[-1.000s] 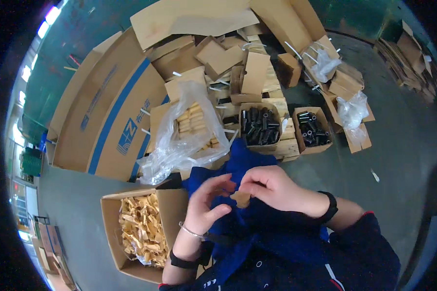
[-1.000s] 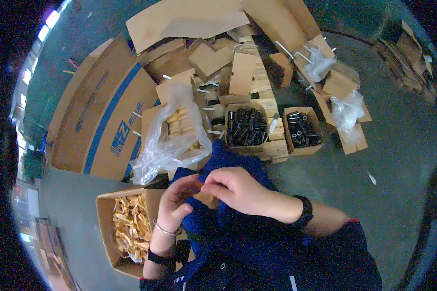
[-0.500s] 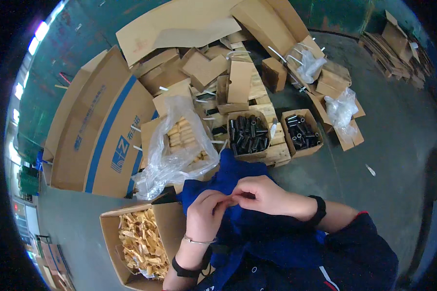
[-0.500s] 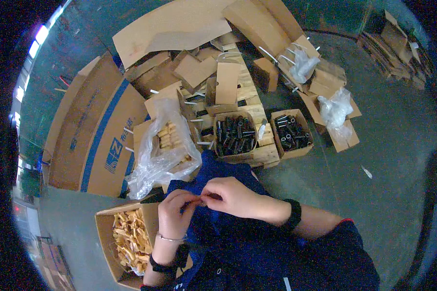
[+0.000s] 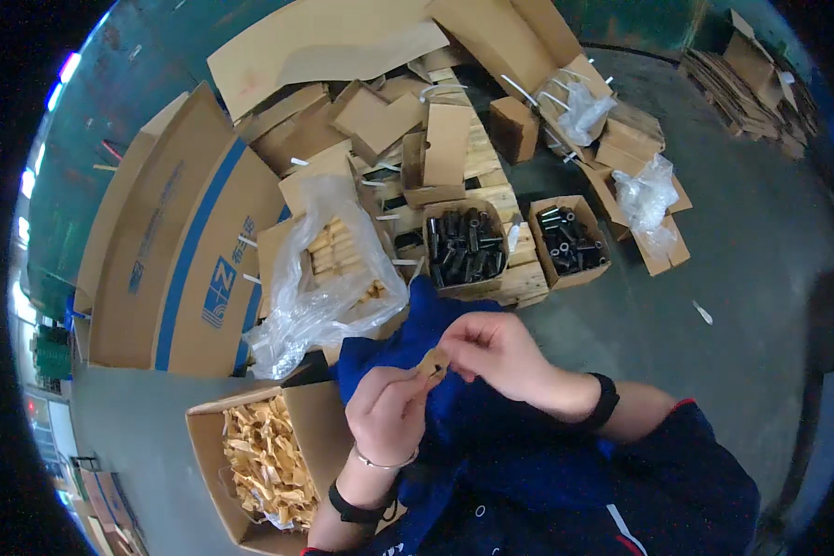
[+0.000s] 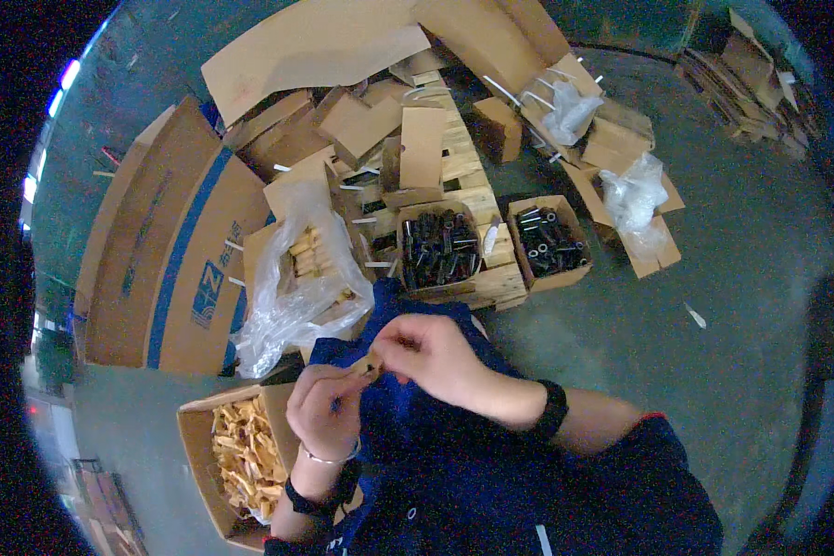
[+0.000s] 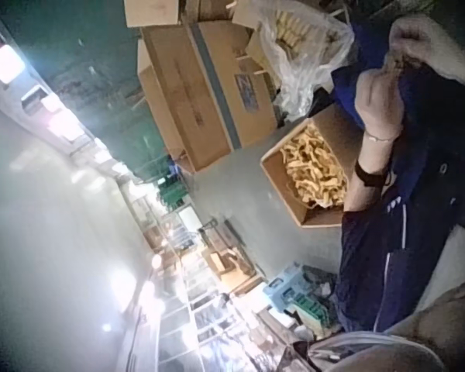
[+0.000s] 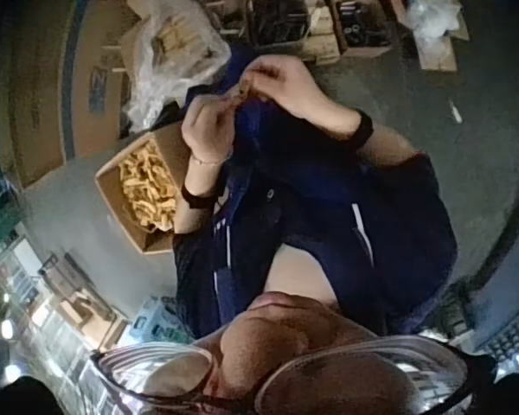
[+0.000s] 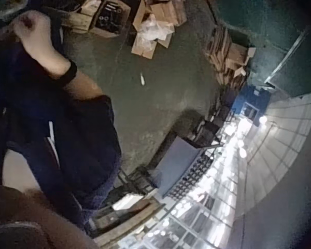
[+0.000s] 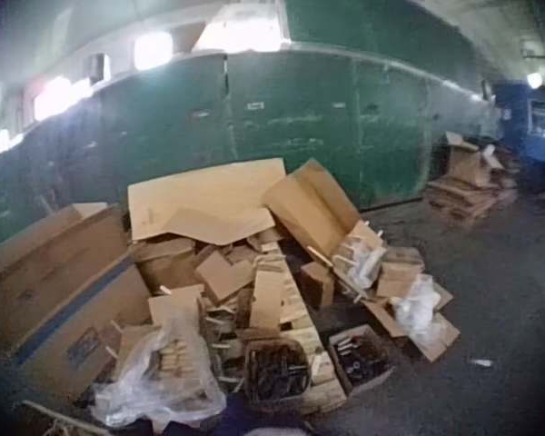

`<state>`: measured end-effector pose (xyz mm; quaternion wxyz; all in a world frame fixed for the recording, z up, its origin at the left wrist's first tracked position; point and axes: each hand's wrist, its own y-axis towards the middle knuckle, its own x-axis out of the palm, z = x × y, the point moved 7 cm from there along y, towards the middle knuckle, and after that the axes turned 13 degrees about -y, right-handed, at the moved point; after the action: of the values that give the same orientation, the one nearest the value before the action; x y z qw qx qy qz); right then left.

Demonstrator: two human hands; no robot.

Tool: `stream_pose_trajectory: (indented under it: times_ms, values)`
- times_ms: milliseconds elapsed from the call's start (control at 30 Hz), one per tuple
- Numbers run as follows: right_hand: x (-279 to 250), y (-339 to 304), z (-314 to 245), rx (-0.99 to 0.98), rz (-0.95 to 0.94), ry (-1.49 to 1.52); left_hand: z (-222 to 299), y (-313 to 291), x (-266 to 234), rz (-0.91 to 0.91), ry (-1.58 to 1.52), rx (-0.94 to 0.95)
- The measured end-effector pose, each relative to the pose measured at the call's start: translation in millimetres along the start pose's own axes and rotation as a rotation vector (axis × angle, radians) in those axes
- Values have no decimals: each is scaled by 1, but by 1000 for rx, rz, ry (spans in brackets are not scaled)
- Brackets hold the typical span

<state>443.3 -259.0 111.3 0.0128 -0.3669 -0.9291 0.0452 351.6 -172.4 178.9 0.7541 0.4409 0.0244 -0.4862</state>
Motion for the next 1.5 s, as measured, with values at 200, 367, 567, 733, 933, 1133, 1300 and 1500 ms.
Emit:
stream_pose_trajectory:
  times_ms: [200, 367, 567, 733, 933, 1133, 1300, 1500]
  values:
    - [-34, 11, 51, 166, 204, 313, -2, -6, -35, 262, -140, -98]
    - [-70, 21, 84, 233, 209, 281, -8, -4, -52, 289, -395, -94]
    - [2, 9, 49, 389, -299, 675, -33, -15, -22, 93, -765, -315]
    - [26, -9, 9, -79, -451, 56, -42, -17, -5, -25, -854, -375]
    - [24, -14, -10, -326, -350, -660, -55, -29, 14, 53, -917, -817]
    - [16, -13, -4, -324, -191, -965, -52, -39, 24, -349, -504, -842]
    - [21, -13, -3, -441, -169, -1080, -51, -26, 25, -455, -262, -757]
    - [22, -16, 16, -236, -206, -394, -69, -54, 38, -154, -913, -1172]
